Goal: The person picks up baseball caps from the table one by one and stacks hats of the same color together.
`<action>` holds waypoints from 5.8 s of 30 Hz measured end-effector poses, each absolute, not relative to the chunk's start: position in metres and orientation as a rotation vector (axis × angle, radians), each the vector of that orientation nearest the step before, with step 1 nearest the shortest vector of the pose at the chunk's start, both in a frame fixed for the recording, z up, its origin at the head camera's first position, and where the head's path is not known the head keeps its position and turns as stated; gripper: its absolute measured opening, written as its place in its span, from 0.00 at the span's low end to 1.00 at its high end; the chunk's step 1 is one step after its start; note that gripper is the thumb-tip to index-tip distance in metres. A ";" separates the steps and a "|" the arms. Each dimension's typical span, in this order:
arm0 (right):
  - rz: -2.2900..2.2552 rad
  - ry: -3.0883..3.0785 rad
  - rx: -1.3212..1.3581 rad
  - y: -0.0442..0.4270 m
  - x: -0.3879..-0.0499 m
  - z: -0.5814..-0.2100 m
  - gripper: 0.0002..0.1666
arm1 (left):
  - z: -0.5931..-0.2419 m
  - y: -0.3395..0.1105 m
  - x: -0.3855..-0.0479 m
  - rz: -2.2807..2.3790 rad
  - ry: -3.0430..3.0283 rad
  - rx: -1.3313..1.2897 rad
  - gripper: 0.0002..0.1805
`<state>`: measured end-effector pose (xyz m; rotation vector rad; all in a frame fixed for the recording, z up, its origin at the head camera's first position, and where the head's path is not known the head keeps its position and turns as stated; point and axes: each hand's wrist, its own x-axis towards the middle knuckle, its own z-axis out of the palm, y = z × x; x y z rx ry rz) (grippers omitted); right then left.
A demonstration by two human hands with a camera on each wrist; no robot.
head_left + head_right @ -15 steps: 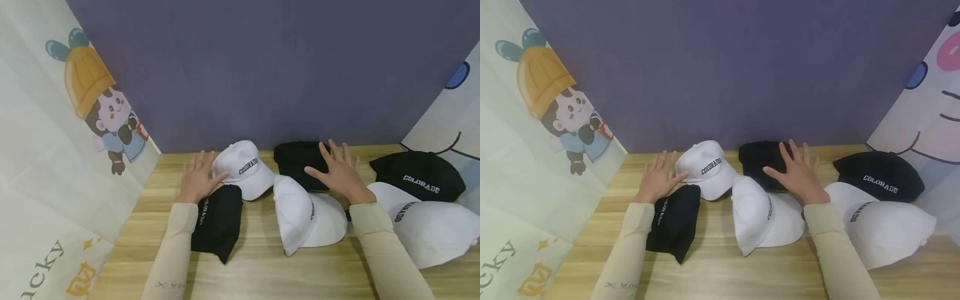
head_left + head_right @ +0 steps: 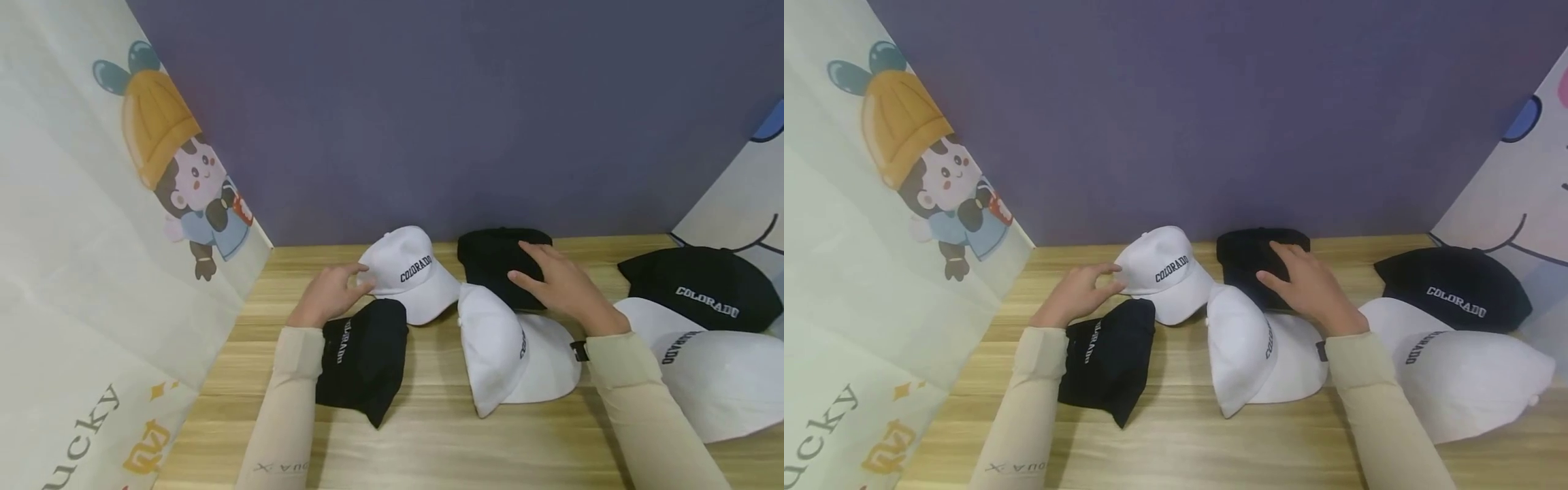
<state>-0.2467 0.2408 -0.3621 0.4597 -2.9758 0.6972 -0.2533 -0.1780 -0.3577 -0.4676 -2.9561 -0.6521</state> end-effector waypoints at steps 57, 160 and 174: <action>0.778 -2.904 0.634 0.235 -0.238 -0.349 0.23 | -0.361 -0.124 -0.243 -0.694 -2.951 -1.191 0.20; 0.307 -3.079 0.536 0.251 -0.263 -0.406 0.22 | -0.368 -0.177 -0.256 -0.945 -3.108 -0.536 0.12; 0.317 -3.061 0.512 0.249 -0.267 -0.413 0.27 | -0.368 -0.178 -0.257 -0.940 -3.108 -0.549 0.12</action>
